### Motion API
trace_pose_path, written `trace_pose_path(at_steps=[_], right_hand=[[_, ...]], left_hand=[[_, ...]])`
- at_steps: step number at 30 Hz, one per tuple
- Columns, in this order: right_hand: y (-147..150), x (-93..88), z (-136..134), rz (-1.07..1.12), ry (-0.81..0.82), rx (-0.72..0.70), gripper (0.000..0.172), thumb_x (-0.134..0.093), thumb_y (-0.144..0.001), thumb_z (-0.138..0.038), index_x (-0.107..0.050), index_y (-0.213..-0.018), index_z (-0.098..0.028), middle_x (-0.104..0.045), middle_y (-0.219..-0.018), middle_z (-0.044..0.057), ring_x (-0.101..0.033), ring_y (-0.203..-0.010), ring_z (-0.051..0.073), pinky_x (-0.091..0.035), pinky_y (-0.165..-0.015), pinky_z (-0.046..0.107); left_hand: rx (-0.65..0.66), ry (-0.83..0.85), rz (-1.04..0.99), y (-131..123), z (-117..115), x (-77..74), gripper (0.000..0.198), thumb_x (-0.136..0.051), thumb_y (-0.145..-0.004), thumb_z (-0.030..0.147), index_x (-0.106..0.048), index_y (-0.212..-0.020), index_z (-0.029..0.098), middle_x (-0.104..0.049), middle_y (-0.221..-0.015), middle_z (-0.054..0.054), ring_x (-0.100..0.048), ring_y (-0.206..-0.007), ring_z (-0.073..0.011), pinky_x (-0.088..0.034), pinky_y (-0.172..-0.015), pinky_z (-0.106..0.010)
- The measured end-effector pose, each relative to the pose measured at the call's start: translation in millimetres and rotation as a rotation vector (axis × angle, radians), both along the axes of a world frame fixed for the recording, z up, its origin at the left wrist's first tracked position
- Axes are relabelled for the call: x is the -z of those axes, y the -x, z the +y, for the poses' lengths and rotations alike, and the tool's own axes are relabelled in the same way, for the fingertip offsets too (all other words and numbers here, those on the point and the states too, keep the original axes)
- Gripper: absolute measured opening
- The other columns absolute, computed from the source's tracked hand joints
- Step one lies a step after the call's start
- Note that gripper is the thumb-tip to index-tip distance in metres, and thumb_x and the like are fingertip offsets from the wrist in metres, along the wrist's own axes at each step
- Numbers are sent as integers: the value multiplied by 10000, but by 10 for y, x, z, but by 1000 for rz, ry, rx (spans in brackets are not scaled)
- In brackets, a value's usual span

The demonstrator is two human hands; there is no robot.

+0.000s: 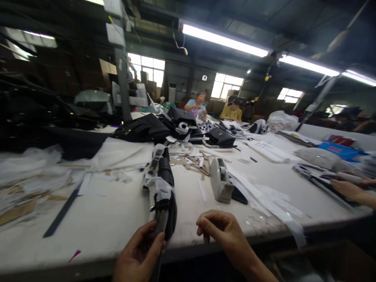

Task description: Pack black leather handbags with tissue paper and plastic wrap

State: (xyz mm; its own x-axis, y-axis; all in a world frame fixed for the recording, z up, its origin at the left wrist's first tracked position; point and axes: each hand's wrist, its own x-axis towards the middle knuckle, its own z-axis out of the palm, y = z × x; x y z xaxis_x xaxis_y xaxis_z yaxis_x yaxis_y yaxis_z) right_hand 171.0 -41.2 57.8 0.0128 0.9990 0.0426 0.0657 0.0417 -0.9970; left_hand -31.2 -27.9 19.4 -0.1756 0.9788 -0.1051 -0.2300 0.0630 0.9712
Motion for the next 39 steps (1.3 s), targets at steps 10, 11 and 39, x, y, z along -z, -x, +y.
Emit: trace_pose_path(at_steps=[10,11,39], right_hand=[[728,-224,306,-256,49,-114,339,-707,-797,-444,-715,-668,-131,-677,-577,43,-578,-505,115,-411,-485,197],[744,-223,331,-316,42,-80,334,-695,-800,-431,-707,-647,-133,-678,-572,45,-584,-509,122,-410,-488,201],[425,-261,372,-264,187,-349,241,-630,-852,-350,-759,-799,-154,-646,-574,1,-530,-486,93,-379,-499,189]], left_hand=[[225,-132,14,101,93,198,394,-746,-771,465,-680,-1032,177,-737,-863,-59,-710,-816,-210,-561,-710,-255],[232,-139,5,104,95,202,386,-737,-784,457,-676,-1042,178,-738,-890,-64,-710,-846,-215,-562,-729,-261],[234,-278,209,198,47,43,444,-674,-835,462,-686,-1220,241,-703,-966,-61,-662,-931,-215,-522,-814,-259]])
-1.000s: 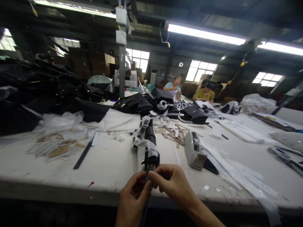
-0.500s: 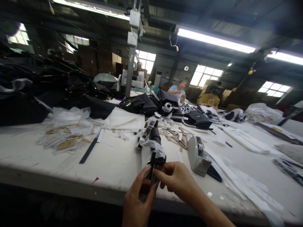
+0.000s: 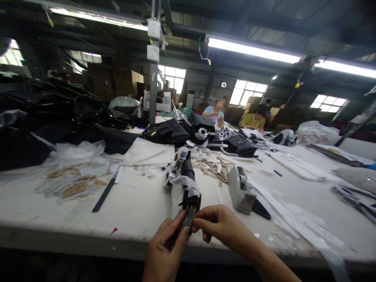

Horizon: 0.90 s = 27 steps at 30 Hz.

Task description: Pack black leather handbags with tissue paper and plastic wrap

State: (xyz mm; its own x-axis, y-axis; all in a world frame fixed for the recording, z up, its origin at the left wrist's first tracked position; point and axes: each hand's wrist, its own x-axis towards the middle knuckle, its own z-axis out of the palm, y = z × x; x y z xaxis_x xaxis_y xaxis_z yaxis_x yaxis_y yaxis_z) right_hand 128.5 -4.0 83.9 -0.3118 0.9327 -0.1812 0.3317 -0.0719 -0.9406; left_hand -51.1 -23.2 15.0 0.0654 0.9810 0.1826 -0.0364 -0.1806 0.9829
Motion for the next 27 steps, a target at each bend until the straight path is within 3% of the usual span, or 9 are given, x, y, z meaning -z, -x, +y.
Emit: trace_pose_path(at_steps=[5,10,17,22,27], right_hand=[[28,81,-12,97,31,60,292,-686,-811,-430,-759,-809,-147,-642,-579,2,-538,-469,95,-419,-495,197],[93,334,-12,314,-5,116,390,-729,-768,-513,-727,-764,-123,-695,-698,46,-583,-538,111,-475,-560,225],[384,597,-118,296,-219,355,351,-656,-858,-502,-707,-849,-155,-672,-690,36,-644,-650,179,-508,-619,267],[538,642,-125,505,-127,410,403,-699,-796,-562,-650,-829,-163,-631,-648,11,-611,-553,166,-515,-526,269],[599,623,-102,562,-55,411,436,-698,-762,-593,-580,-820,-178,-593,-560,-22,-561,-427,144,-474,-407,248]], left_hand=[[20,159,-110,10,-31,-96,521,-746,-756,508,-696,-1202,242,-721,-1025,-53,-663,-886,-201,-532,-751,-242],[55,356,-181,49,-27,-135,643,-789,-685,559,-685,-1216,213,-752,-864,-50,-643,-708,-176,-540,-685,-273],[22,331,-168,65,10,-69,641,-806,-670,555,-694,-1198,209,-761,-831,-58,-659,-700,-183,-553,-650,-272],[64,320,-131,96,30,-38,642,-800,-680,556,-686,-1211,214,-769,-918,-79,-690,-758,-213,-569,-647,-281],[77,254,-140,85,15,-1,617,-780,-725,524,-670,-1235,194,-752,-845,-62,-676,-728,-194,-555,-617,-260]])
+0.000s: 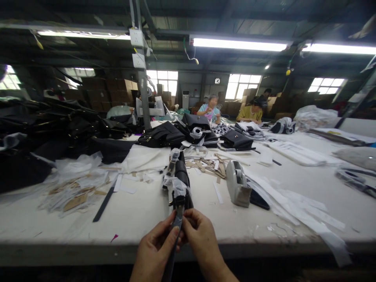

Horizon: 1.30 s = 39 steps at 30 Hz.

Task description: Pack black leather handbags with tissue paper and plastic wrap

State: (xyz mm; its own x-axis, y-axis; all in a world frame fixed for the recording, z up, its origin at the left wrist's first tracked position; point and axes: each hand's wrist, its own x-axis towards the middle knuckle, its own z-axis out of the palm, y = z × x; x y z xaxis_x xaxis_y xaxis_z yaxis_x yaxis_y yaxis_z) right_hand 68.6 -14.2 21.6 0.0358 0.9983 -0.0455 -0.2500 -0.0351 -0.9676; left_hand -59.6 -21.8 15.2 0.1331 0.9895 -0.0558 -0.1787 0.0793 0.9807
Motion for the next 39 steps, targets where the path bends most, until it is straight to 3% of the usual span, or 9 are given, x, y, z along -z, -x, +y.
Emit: trace_pose_path(at_steps=[4,8,12,16,20,24,31,35,39], right_hand=[[30,-40,31,-90,21,35,359,-688,-768,-514,-526,-775,-194,-544,-487,-62,-498,-342,114,-429,-355,221],[-32,-66,26,-247,18,16,246,-682,-773,-391,-554,-759,-181,-585,-536,-38,-539,-384,116,-417,-368,202],[-142,-42,-63,-264,5,-27,340,-679,-794,-479,-639,-876,-151,-637,-632,1,-495,-393,88,-390,-364,193],[-116,-40,-171,51,79,-43,587,-737,-728,-608,-632,-1049,-128,-488,-437,-72,-391,-344,60,-360,-386,176],[2,-151,-237,536,244,-73,565,-903,-591,-448,-649,-992,-141,-470,-525,-104,-206,-372,-21,-267,-365,112],[31,-255,-226,743,364,-92,575,-963,-500,-309,-675,-953,-104,-512,-607,-83,-169,-413,-45,-229,-360,77],[4,-234,-137,648,346,-167,459,-919,-603,-361,-656,-872,-98,-317,-453,-144,-126,-405,-19,-268,-379,106],[6,-246,-134,500,263,-130,458,-888,-654,-363,-612,-923,-116,-415,-509,-119,-191,-393,-14,-262,-370,114],[-17,-241,-140,373,185,-70,427,-849,-701,-375,-540,-884,-145,-646,-761,-18,-262,-399,-26,-247,-367,122]], left_hand=[[-54,-103,65,-23,-27,8,563,-747,-768,495,-671,-1235,190,-739,-877,-57,-671,-746,-184,-551,-651,-252],[-79,-149,111,-54,-56,-16,563,-744,-762,502,-675,-1228,192,-710,-826,-34,-663,-718,-175,-551,-677,-253],[-182,-138,41,-137,-106,-50,664,-747,-761,499,-581,-1329,197,-642,-718,20,-638,-636,-144,-529,-623,-226],[-169,-135,-50,-201,-121,-52,861,-739,-784,470,-334,-1488,182,-616,-654,41,-619,-598,-141,-506,-600,-232],[-108,-54,-151,-173,-91,-44,978,-766,-764,468,-215,-1521,186,-633,-666,37,-615,-616,-136,-481,-605,-230],[-43,-6,-195,-108,-59,-61,1037,-808,-723,470,-215,-1518,166,-613,-639,40,-598,-604,-135,-454,-562,-222],[19,44,-269,-99,-42,-85,1006,-831,-707,452,-272,-1503,193,-647,-704,13,-594,-603,-127,-449,-527,-205],[23,94,-249,-79,-91,-38,911,-800,-733,487,-356,-1474,194,-727,-872,-69,-689,-730,-191,-515,-609,-245],[20,110,-219,-42,-290,128,630,-779,-738,518,-639,-1249,179,-756,-1005,-108,-717,-909,-251,-556,-859,-341]])
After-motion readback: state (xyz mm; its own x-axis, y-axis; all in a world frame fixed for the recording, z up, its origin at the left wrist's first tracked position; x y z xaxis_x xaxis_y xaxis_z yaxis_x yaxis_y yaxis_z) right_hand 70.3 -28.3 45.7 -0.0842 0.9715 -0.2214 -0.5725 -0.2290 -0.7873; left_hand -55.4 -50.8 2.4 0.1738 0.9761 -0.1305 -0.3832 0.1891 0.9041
